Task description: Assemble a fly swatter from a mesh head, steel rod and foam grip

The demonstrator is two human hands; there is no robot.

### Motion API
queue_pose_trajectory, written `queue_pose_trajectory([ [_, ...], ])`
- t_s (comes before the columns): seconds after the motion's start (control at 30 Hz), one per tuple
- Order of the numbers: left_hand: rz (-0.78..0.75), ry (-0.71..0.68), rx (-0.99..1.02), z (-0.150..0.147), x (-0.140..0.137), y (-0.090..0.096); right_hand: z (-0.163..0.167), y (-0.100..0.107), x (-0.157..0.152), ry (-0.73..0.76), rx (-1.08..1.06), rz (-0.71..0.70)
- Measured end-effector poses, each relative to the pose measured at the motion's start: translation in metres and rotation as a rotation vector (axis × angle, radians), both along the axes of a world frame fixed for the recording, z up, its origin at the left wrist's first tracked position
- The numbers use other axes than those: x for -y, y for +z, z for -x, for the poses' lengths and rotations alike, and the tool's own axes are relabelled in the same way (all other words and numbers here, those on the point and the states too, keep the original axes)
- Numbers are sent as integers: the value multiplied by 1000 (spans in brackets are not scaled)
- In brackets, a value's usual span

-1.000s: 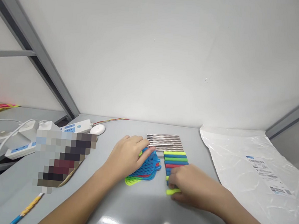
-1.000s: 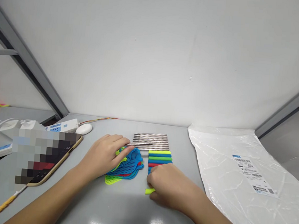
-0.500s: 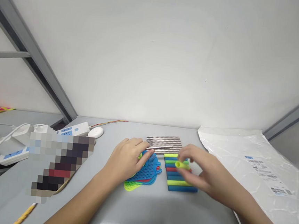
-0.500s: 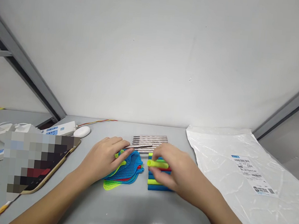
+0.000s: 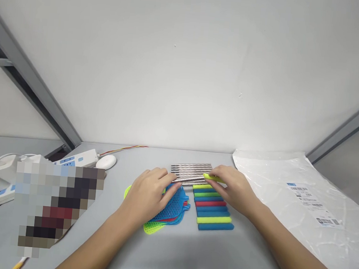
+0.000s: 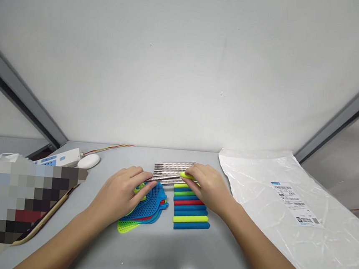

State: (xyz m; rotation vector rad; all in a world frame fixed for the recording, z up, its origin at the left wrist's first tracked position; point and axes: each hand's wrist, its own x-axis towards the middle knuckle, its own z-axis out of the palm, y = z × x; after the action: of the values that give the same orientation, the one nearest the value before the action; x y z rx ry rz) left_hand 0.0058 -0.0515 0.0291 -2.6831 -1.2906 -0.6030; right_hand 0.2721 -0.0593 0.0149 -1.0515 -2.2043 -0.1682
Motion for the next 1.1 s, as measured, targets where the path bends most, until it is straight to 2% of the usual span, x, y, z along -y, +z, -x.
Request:
queue_pose_trajectory([
  [0.2,-29,39,14,7,-6,1,8,-3,-29,13,-16,-14],
  [0.4,-28,78,16,13,-10,2,16,19,-61,47,93,-135],
  [0.5,-32,97,18,15,-11,3,10,19,-56,49,91,-121],
  [0.67,-26,60,-6,15,-11,2,-7,0,-30,38,-46,-4],
  [0.77,-17,31,-40,11,-12,1,-10,-11,-17,66,-151,15],
  [0.87,-18,7,-75,8,-11,-2,-10,-19,-9,85,-171,-48],
  [1.0,-25,-50,-92,3,-10,-9,-12,-30,-5,149,-22,-190],
  [1.1,-30,-74,-84,1,-9,-14,-15,-36,-3,176,23,-241],
])
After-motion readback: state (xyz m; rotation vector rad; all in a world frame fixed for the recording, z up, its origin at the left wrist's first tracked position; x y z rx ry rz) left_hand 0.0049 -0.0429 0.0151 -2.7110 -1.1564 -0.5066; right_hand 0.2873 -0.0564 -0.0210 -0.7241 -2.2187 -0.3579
